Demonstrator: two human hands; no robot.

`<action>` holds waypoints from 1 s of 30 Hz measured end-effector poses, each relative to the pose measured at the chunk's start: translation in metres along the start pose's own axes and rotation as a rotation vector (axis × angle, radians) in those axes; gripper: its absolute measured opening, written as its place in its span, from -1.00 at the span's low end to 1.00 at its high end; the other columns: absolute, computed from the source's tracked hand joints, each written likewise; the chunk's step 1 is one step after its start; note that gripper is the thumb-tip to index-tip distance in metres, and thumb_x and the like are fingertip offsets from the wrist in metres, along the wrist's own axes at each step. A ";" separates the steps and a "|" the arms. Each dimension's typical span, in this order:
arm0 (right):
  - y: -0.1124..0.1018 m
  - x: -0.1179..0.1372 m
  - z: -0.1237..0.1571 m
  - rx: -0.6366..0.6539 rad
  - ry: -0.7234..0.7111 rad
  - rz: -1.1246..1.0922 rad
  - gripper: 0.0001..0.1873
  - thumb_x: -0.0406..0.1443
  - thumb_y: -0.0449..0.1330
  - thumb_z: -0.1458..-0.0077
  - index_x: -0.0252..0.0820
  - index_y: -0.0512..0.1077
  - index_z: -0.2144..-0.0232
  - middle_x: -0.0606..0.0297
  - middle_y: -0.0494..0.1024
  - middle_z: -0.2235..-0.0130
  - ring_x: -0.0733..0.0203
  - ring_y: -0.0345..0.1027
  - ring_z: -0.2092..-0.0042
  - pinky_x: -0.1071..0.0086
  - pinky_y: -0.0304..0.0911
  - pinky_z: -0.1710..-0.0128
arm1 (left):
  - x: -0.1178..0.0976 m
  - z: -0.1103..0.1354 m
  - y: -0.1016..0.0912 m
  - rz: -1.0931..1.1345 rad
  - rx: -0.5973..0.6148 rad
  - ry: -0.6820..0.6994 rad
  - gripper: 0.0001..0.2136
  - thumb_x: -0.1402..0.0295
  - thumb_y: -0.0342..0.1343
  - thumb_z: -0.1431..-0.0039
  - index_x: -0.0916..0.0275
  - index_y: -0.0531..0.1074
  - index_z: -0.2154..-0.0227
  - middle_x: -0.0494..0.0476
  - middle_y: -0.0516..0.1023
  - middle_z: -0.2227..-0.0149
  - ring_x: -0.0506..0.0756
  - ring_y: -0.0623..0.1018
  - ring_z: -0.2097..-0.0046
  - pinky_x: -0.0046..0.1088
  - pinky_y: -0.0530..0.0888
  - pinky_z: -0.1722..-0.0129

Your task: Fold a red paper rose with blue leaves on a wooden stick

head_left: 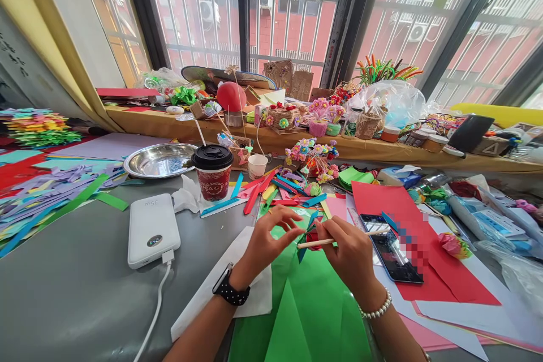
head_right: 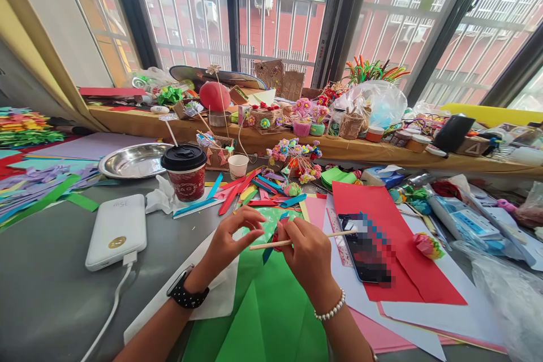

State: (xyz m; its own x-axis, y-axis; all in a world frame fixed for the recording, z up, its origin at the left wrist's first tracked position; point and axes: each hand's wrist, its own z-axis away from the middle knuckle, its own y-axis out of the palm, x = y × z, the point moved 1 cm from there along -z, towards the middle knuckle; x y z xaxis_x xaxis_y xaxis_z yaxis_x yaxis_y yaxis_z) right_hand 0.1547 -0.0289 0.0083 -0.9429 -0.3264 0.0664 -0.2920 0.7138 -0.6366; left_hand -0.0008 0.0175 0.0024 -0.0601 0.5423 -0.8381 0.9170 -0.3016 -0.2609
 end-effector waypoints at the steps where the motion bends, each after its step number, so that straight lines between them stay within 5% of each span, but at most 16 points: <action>1: 0.000 0.000 0.000 -0.008 0.004 -0.001 -0.65 -0.27 -0.06 -0.13 -0.20 0.26 0.66 0.37 0.26 0.66 0.35 0.09 0.61 0.45 -0.09 0.57 | -0.001 0.001 0.002 -0.043 0.037 0.039 -0.83 0.31 0.10 0.03 0.26 0.38 0.35 0.10 0.40 0.33 0.01 0.42 0.34 -0.49 0.39 0.36; 14: 0.005 0.012 0.003 -0.024 -0.103 -0.089 -0.67 -0.28 -0.05 -0.14 -0.19 0.30 0.62 0.35 0.33 0.62 0.34 0.18 0.55 0.47 -0.01 0.54 | 0.002 0.005 0.017 -0.208 0.051 0.073 -0.92 0.40 0.02 -0.01 0.22 0.33 0.38 0.09 0.37 0.36 0.02 0.38 0.32 -0.48 0.38 0.38; 24: -0.002 -0.002 -0.001 -0.050 0.090 -0.252 -0.82 -0.21 0.10 -0.03 -0.22 0.36 0.38 0.28 0.42 0.44 0.34 0.27 0.49 0.50 0.11 0.53 | -0.001 0.003 0.012 -0.056 -0.054 -0.001 -0.90 0.40 -0.01 -0.05 0.25 0.32 0.35 0.10 0.37 0.30 0.03 0.42 0.24 -0.48 0.43 0.29; 30: -0.001 -0.001 -0.001 -0.006 0.096 -0.300 -0.88 -0.26 0.11 -0.03 -0.20 0.36 0.38 0.28 0.41 0.40 0.33 0.29 0.46 0.50 0.14 0.51 | -0.006 0.004 0.011 -0.102 -0.072 0.075 -0.92 0.46 -0.01 -0.03 0.24 0.31 0.36 0.09 0.39 0.31 0.02 0.42 0.22 -0.49 0.40 0.26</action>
State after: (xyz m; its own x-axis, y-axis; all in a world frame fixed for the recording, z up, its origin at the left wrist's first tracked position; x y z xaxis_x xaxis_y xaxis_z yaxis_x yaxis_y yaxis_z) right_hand 0.1555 -0.0288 0.0097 -0.8251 -0.4635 0.3230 -0.5603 0.5980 -0.5731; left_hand 0.0086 0.0081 0.0026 -0.1278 0.6252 -0.7700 0.9337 -0.1861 -0.3060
